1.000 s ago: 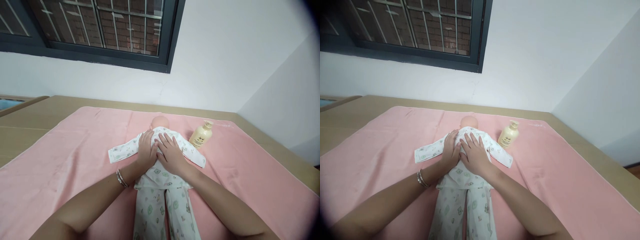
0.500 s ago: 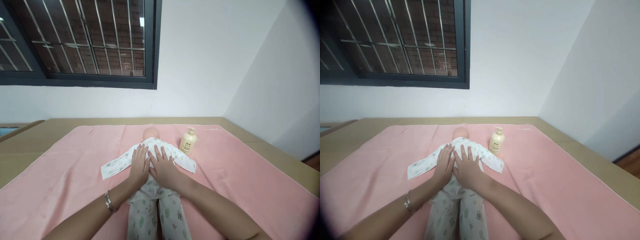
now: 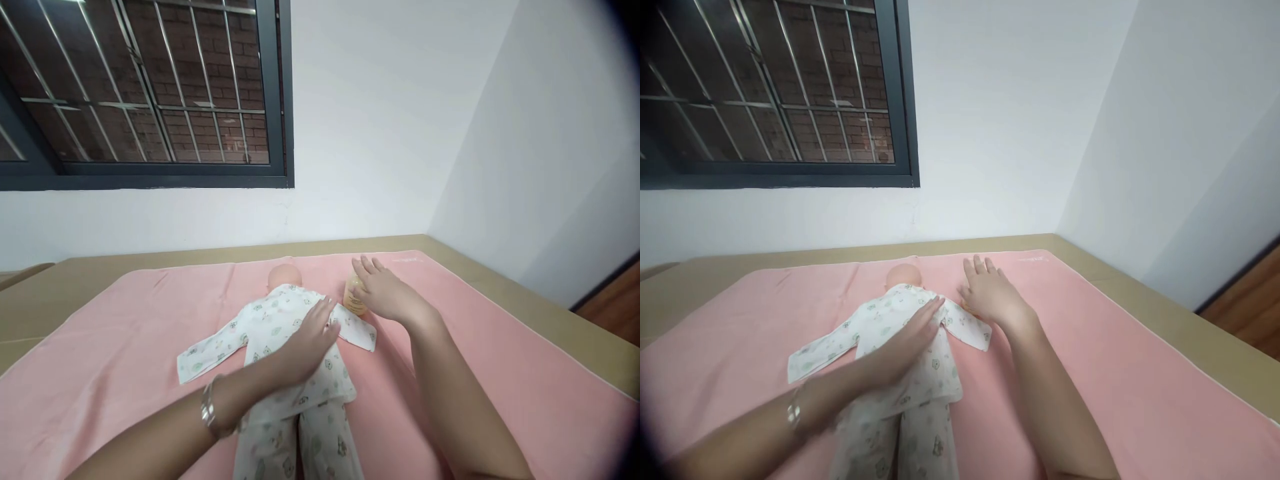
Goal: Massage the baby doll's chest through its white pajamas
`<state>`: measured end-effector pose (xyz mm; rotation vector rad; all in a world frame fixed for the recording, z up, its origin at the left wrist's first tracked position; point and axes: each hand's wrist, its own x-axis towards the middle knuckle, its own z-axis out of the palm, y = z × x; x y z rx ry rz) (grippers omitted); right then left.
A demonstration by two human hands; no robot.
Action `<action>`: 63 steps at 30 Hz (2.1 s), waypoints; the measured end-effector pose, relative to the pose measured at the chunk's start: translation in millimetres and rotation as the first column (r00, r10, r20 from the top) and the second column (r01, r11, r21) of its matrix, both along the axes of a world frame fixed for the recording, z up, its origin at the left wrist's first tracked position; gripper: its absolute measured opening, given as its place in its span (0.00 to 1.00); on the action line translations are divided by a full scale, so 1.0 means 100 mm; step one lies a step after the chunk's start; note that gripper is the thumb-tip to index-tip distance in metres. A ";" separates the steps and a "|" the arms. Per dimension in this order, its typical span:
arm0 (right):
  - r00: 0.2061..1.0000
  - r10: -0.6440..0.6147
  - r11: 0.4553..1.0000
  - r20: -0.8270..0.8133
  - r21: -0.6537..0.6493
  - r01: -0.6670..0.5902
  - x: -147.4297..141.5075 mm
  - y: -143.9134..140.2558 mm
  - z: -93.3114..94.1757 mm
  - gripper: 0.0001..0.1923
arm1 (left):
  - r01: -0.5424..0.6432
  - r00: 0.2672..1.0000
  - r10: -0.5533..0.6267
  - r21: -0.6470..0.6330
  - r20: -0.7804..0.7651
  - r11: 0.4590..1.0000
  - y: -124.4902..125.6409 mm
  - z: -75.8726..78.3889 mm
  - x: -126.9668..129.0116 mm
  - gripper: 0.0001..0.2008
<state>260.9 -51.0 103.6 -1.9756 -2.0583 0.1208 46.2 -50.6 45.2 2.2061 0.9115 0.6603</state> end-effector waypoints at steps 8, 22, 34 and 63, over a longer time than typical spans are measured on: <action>0.996 -0.011 0.983 0.090 0.183 -0.005 0.01 0.50 -0.22 0.28 | 0.420 0.607 0.457 -0.751 0.650 0.509 0.93 0.39 1.09 0.27; 0.993 -0.054 0.986 0.104 0.163 0.036 -0.31 0.36 -0.23 0.26 | 0.561 0.579 0.441 -0.728 0.685 0.395 0.83 0.40 0.97 0.32; 0.787 0.515 0.844 -0.339 0.363 -0.396 -1.09 -0.42 -0.08 0.07 | 0.611 0.662 0.257 -0.705 0.704 0.360 -0.23 0.50 -0.40 0.25; 0.771 0.634 0.617 0.057 0.564 -0.549 -1.49 -0.45 -0.43 0.24 | 0.696 0.478 0.427 -0.628 0.768 0.349 -0.51 0.56 -0.71 0.18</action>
